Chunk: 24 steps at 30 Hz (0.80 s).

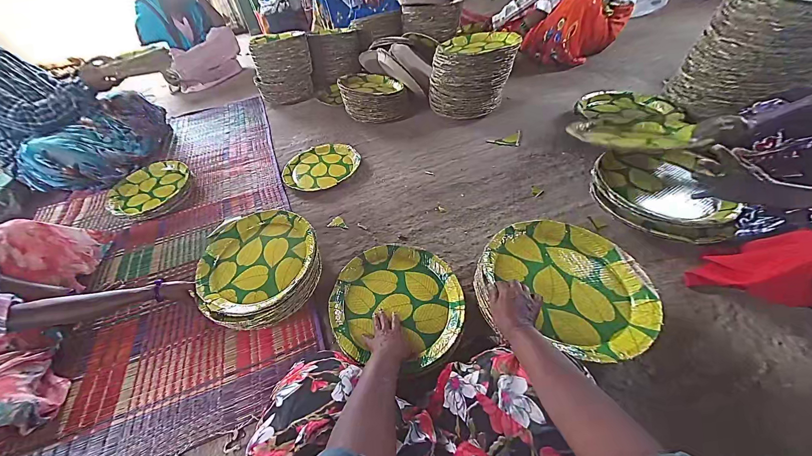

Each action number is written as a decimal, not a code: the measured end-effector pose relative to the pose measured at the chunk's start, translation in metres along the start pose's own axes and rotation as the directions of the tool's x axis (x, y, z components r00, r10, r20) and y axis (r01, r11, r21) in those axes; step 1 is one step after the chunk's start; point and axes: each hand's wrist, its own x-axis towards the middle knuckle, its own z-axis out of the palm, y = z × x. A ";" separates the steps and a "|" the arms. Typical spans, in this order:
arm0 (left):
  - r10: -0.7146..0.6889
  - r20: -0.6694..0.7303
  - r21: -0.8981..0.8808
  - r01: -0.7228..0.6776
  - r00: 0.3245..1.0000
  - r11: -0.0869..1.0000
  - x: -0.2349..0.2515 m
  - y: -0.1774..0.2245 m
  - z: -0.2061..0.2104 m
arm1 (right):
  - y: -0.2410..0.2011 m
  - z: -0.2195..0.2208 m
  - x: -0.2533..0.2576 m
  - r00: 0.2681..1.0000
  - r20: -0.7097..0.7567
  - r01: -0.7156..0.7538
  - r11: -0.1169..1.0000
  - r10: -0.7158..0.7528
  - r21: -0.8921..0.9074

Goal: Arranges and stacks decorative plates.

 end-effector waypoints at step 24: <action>-0.597 -0.032 -0.999 -0.048 0.802 -0.011 -0.009 -0.027 -0.021 | -0.014 0.035 -0.009 0.792 0.430 0.446 0.892 -0.433 0.075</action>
